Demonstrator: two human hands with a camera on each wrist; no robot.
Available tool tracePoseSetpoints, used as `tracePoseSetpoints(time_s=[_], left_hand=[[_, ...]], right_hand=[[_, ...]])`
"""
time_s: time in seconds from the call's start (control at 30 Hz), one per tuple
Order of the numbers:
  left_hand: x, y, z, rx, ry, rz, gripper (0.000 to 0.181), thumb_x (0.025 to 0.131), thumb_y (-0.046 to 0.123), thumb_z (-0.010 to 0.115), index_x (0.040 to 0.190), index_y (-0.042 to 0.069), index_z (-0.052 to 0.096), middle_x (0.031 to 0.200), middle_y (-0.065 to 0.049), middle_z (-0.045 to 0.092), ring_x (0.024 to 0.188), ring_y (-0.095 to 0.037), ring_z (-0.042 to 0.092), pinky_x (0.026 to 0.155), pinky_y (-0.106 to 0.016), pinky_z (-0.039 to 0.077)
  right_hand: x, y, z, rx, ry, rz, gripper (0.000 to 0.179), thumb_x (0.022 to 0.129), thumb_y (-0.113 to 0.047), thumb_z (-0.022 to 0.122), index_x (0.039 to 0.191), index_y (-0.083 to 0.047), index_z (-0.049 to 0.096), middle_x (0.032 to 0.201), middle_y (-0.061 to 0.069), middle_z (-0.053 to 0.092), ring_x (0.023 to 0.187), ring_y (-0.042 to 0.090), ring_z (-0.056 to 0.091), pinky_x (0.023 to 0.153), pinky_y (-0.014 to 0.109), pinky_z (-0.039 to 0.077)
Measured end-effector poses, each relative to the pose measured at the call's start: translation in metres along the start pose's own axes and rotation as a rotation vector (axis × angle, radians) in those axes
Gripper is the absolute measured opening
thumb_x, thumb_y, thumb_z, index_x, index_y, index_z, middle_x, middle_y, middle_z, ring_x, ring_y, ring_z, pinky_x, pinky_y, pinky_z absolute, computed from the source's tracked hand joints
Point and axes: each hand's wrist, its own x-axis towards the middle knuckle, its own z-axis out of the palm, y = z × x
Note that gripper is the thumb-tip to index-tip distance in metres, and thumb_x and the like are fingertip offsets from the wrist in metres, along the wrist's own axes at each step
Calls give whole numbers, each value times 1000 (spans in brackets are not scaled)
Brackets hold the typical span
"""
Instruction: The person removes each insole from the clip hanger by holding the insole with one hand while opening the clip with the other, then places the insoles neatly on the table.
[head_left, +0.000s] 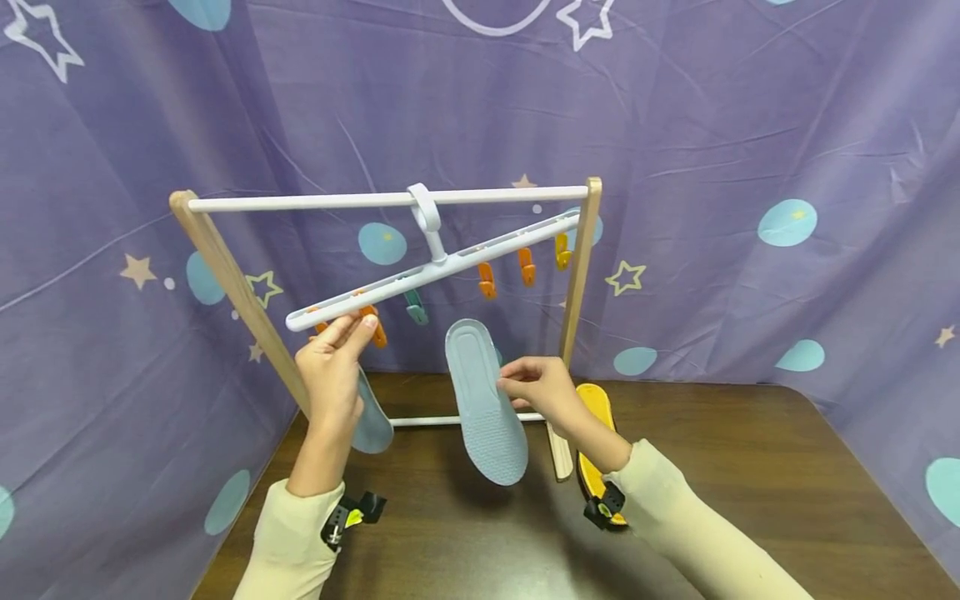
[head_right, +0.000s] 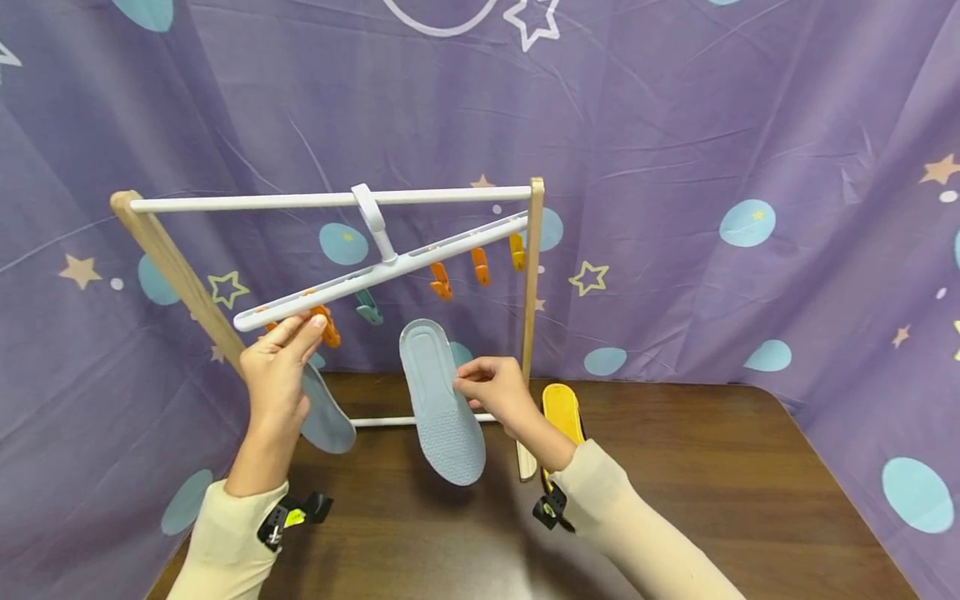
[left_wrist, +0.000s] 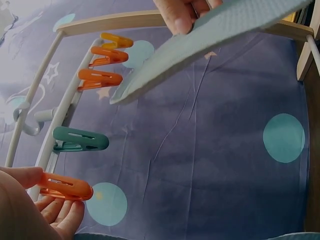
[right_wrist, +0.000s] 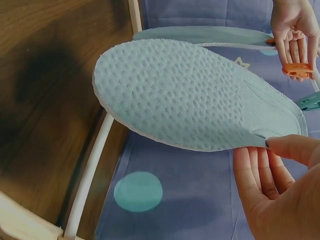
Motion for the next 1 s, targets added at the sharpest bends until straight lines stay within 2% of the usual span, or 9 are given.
tracePoseSetpoints(time_s=[0.13,0.33,0.63,0.8,1.0], left_hand=[[2,0,-1,-1,1,0,33,88,-9,72,118,-21,64,83,8,77,82,-1,72,79,-13,58],[4,0,-1,-1,18,-14,36,87,-12,71,121,-21,62,82,10,77,80,0,72,79,-13,59],[2,2,-1,8,14,-34,39,88,-10,71,125,-20,60,83,12,76,82,1,71,81,-12,58],[2,3,0,-6,21,-29,38,88,-11,71,123,-20,61,80,11,76,80,0,71,78,-12,58],[3,6,-2,-9,21,-26,38,89,-10,70,125,-19,61,80,12,76,80,0,71,79,-12,58]], right_hand=[[-1,1,-10,-36,14,-8,19,89,-6,76,104,6,74,89,10,75,74,12,69,75,47,65],[-6,0,-24,-56,19,-12,19,90,-6,75,104,7,74,90,12,76,73,14,69,73,42,65],[-19,-3,-47,-71,23,13,21,91,-7,74,106,8,72,91,7,76,73,12,65,70,28,63],[-24,-4,-59,-95,22,3,20,91,-7,74,106,7,72,89,6,75,76,15,66,72,33,64],[-31,-3,-76,-162,4,-20,22,91,-7,74,106,10,71,94,14,76,79,11,69,76,40,65]])
